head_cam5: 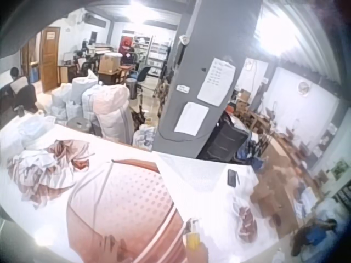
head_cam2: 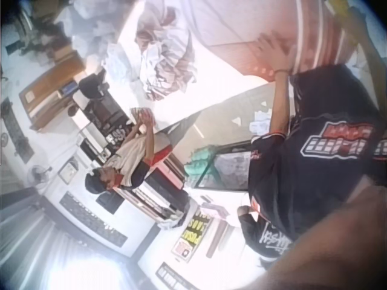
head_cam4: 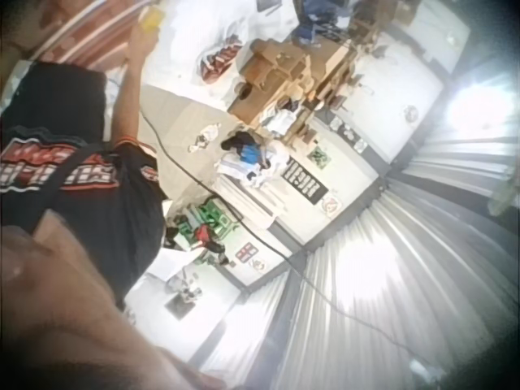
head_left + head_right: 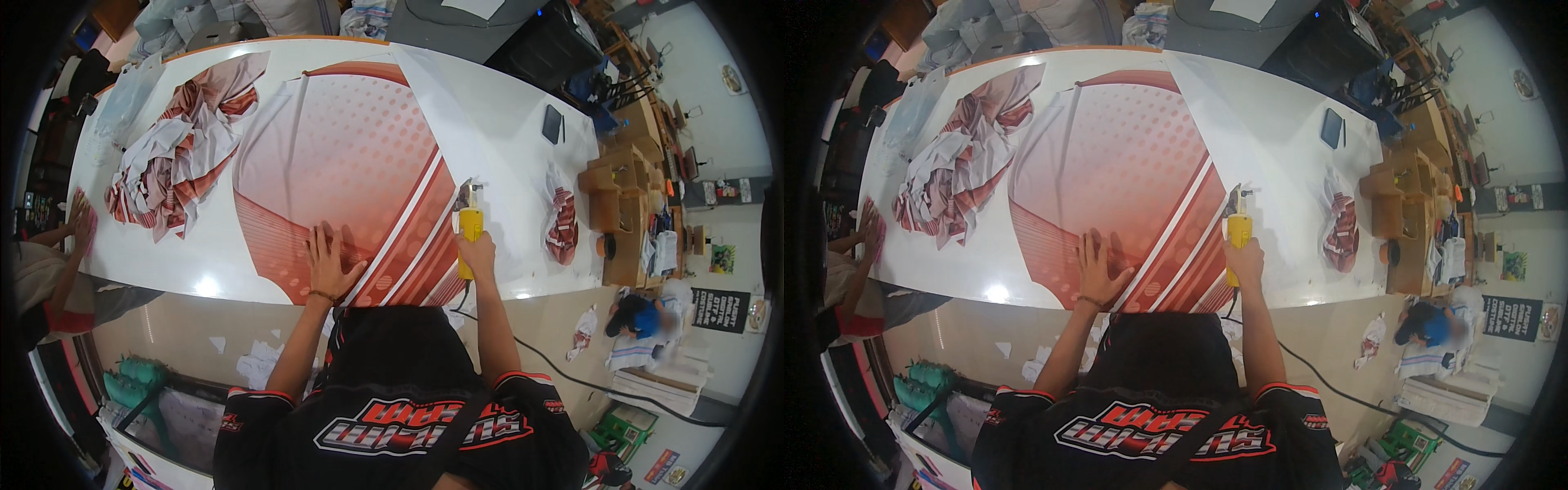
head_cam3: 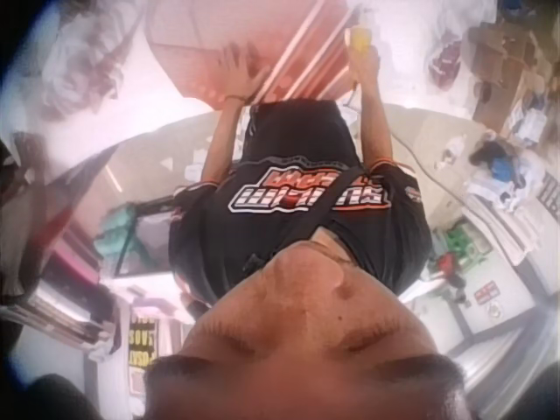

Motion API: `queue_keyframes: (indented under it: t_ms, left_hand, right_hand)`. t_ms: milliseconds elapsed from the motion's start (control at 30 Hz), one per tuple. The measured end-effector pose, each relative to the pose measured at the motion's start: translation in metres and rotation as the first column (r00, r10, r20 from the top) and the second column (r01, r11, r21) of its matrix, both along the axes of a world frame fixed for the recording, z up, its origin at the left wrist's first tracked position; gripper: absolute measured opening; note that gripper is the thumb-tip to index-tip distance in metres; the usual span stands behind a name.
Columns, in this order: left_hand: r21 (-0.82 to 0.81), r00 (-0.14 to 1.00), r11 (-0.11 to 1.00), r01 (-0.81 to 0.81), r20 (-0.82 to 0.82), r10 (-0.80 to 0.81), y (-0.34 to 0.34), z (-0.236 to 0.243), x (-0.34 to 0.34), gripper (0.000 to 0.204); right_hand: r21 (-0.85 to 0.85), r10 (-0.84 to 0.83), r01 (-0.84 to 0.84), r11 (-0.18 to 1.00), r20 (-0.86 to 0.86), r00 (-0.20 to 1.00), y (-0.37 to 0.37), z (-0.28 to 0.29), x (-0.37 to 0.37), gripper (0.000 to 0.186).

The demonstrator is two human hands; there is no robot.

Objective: The person uses a yellow electric fabric cutter to cut a large piece of red and white patterned fabric on a white table. They repeatedly reposition the fabric and cut along its edges, separating sections and moving the cut pieces aside.

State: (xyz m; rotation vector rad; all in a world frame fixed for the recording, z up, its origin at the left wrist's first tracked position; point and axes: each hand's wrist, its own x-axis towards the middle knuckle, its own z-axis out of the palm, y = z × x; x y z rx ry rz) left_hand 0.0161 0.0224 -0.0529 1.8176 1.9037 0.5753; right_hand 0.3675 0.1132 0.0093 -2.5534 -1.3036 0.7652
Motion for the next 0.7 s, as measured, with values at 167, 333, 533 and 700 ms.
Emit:
queue_keyframes:
  t_ms: [167,333,533,700]
  left_hand:
    - [0.002,1.0,1.0,-0.022,-0.004,0.022,-0.002,-0.003,0.0,0.105]
    - [-0.033,0.999,0.999,0.015,-0.046,-0.016,-0.002,0.001,0.007,0.107]
    - [-0.127,0.992,0.991,0.047,-0.109,-0.061,-0.003,0.017,0.048,0.121]
    - [-0.313,0.968,0.948,0.055,-0.216,-0.128,-0.005,0.025,0.066,0.135]
  right_hand:
    - [0.02,-0.088,0.088,0.996,-0.016,0.996,0.015,-0.001,-0.01,0.072]
    - [0.036,-0.043,0.044,0.998,-0.041,0.998,0.018,-0.011,0.011,0.071]
    - [0.072,0.188,-0.183,0.98,-0.076,0.979,0.024,0.005,0.057,0.061]
    - [0.091,0.274,-0.261,0.961,-0.172,0.946,0.015,0.009,0.087,0.053]
